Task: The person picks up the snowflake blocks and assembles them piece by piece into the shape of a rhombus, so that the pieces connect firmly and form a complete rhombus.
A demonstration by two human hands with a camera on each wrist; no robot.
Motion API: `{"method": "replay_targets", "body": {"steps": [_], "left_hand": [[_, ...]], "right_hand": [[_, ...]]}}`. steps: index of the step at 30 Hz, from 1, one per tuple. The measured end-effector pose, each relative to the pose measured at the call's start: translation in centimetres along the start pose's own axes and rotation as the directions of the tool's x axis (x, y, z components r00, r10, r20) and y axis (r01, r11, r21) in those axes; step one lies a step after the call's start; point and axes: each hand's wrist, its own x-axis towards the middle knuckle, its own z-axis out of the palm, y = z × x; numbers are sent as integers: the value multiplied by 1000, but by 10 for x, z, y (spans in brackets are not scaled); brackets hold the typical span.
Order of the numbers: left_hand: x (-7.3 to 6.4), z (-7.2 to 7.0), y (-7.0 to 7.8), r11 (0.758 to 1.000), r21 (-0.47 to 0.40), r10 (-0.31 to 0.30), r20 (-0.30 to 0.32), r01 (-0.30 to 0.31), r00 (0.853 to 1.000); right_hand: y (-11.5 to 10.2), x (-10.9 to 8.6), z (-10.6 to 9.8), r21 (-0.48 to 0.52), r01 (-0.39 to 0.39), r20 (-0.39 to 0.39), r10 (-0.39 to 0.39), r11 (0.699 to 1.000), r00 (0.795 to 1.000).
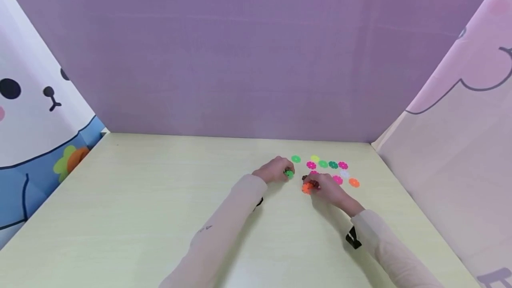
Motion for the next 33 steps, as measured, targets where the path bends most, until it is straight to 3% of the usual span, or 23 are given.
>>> {"method": "replay_targets", "body": {"steps": [7,15,22,33], "left_hand": [[-4,-7,-2,998,-62,-12,-11,11,1000],[-12,-18,-6,996,-76,39,-24,-40,999],[-25,-26,-16,993,-55,95,-84,-100,992],[-53,-32,-35,972,-164,140,-176,-169,974]], "right_hand": [[2,0,-1,75,-45,-32,47,996,998],[0,2,-6,222,-112,-107,139,969,985],[0,4,-7,350,-118,-147,179,929,973],[-15,8,-2,520,-96,-122,185,849,975]]}}
